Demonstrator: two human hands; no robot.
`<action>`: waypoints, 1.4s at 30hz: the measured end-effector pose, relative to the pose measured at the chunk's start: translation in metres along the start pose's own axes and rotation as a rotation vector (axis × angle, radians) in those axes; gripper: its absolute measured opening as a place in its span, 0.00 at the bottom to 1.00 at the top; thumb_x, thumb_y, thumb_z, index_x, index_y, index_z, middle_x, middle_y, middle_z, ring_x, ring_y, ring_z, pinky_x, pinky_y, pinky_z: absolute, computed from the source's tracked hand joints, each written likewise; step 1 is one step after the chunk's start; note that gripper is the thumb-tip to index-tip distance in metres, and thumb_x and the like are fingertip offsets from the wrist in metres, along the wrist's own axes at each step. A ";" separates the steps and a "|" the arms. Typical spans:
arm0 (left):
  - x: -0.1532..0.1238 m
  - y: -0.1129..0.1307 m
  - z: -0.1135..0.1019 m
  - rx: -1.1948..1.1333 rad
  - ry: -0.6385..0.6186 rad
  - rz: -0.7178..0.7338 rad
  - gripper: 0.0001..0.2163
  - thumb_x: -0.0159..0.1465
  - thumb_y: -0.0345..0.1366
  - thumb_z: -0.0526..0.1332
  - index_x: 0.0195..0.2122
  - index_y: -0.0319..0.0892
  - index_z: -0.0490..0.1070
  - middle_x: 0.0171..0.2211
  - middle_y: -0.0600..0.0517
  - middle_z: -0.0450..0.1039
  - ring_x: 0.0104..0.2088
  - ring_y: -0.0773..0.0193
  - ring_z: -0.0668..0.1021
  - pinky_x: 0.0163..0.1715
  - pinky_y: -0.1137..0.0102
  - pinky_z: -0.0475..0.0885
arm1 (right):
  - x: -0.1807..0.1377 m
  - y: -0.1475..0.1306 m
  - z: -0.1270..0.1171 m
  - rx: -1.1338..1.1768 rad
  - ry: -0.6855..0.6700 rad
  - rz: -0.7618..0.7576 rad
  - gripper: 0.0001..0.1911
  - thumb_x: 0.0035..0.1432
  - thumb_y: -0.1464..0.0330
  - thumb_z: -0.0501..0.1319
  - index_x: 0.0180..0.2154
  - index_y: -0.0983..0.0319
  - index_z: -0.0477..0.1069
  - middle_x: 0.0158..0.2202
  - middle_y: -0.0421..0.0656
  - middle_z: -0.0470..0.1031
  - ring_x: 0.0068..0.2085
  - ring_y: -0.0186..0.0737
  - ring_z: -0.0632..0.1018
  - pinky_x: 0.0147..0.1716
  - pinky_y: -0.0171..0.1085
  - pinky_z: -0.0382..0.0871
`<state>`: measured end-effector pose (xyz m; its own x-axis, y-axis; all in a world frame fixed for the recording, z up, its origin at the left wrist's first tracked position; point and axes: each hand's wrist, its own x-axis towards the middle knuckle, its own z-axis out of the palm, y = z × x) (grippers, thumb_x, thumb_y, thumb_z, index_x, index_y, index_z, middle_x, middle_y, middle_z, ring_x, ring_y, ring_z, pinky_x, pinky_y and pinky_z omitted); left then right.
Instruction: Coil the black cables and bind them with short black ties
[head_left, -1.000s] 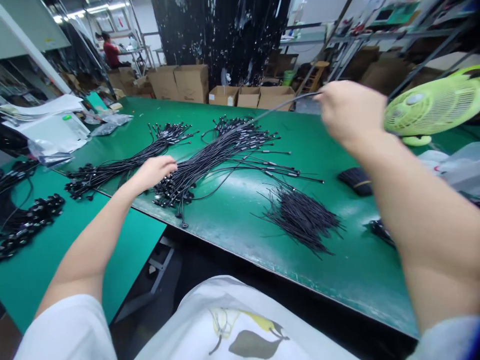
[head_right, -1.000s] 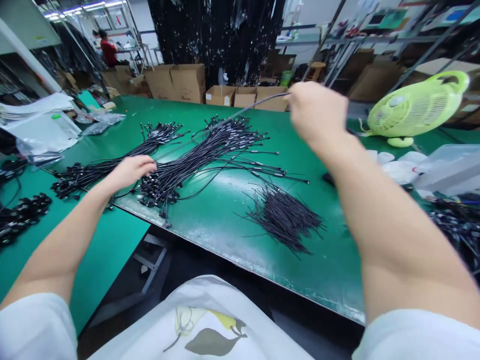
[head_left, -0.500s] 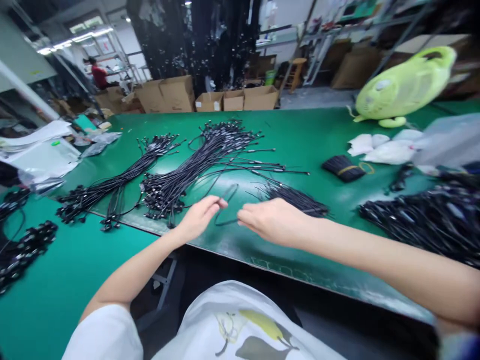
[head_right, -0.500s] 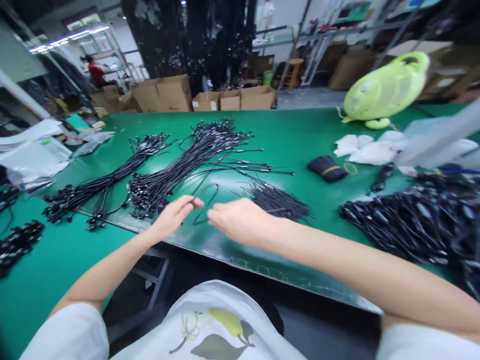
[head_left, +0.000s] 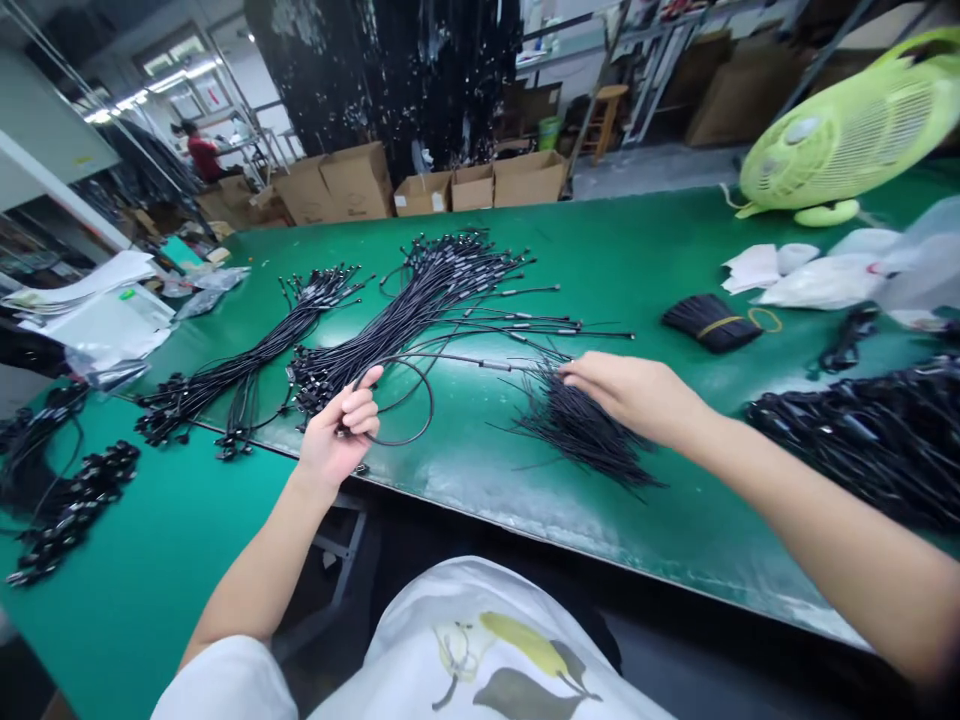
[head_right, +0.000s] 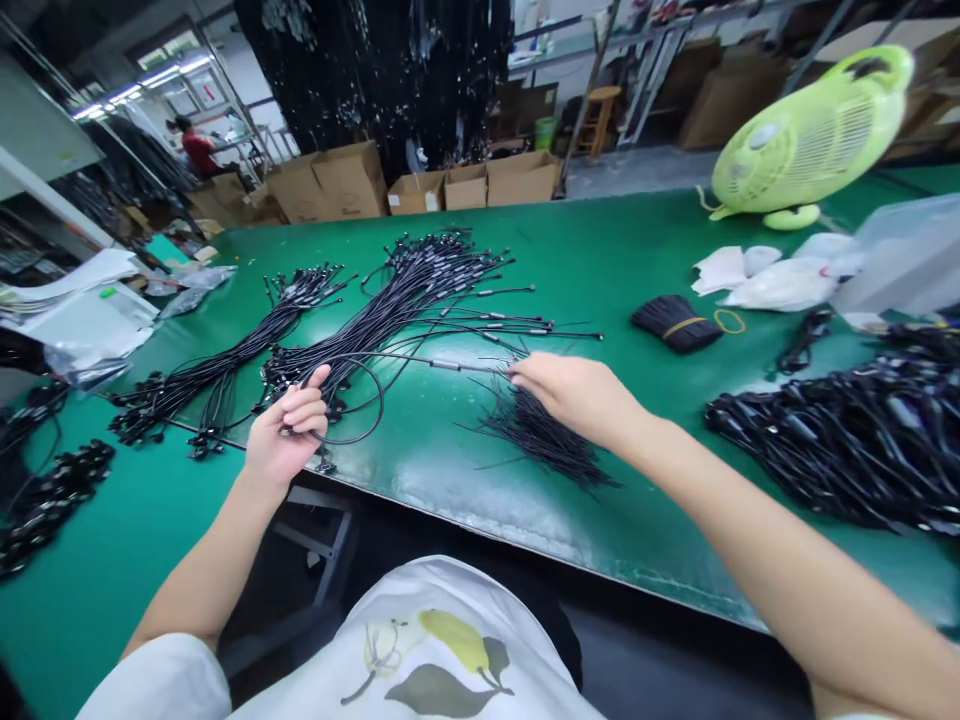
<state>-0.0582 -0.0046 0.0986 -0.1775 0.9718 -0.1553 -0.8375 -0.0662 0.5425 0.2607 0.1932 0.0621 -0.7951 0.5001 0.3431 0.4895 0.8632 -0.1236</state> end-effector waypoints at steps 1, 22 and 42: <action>0.000 0.002 0.001 -0.051 0.011 0.019 0.14 0.70 0.27 0.49 0.54 0.32 0.67 0.20 0.58 0.61 0.19 0.77 0.66 0.18 0.82 0.62 | -0.004 -0.003 0.004 -0.050 -0.003 -0.011 0.21 0.69 0.62 0.44 0.44 0.62 0.74 0.37 0.45 0.78 0.35 0.40 0.77 0.32 0.36 0.64; 0.005 -0.092 0.008 0.666 -0.239 0.080 0.12 0.66 0.45 0.58 0.34 0.40 0.70 0.15 0.62 0.57 0.17 0.72 0.62 0.32 0.71 0.68 | 0.017 -0.108 0.021 0.721 0.256 0.225 0.16 0.57 0.55 0.63 0.37 0.61 0.70 0.32 0.42 0.72 0.33 0.38 0.72 0.35 0.36 0.65; 0.013 -0.128 0.004 0.123 0.106 -0.049 0.19 0.65 0.49 0.58 0.25 0.38 0.69 0.35 0.50 0.72 0.40 0.63 0.77 0.44 0.67 0.72 | 0.019 -0.162 0.071 1.978 0.619 0.819 0.17 0.55 0.56 0.65 0.31 0.61 0.65 0.25 0.34 0.52 0.24 0.27 0.56 0.25 0.28 0.57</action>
<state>0.0487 0.0170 0.0304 -0.1965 0.9435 -0.2668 -0.7779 0.0156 0.6282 0.1416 0.0680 0.0228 -0.2960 0.9443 -0.1441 -0.6330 -0.3069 -0.7108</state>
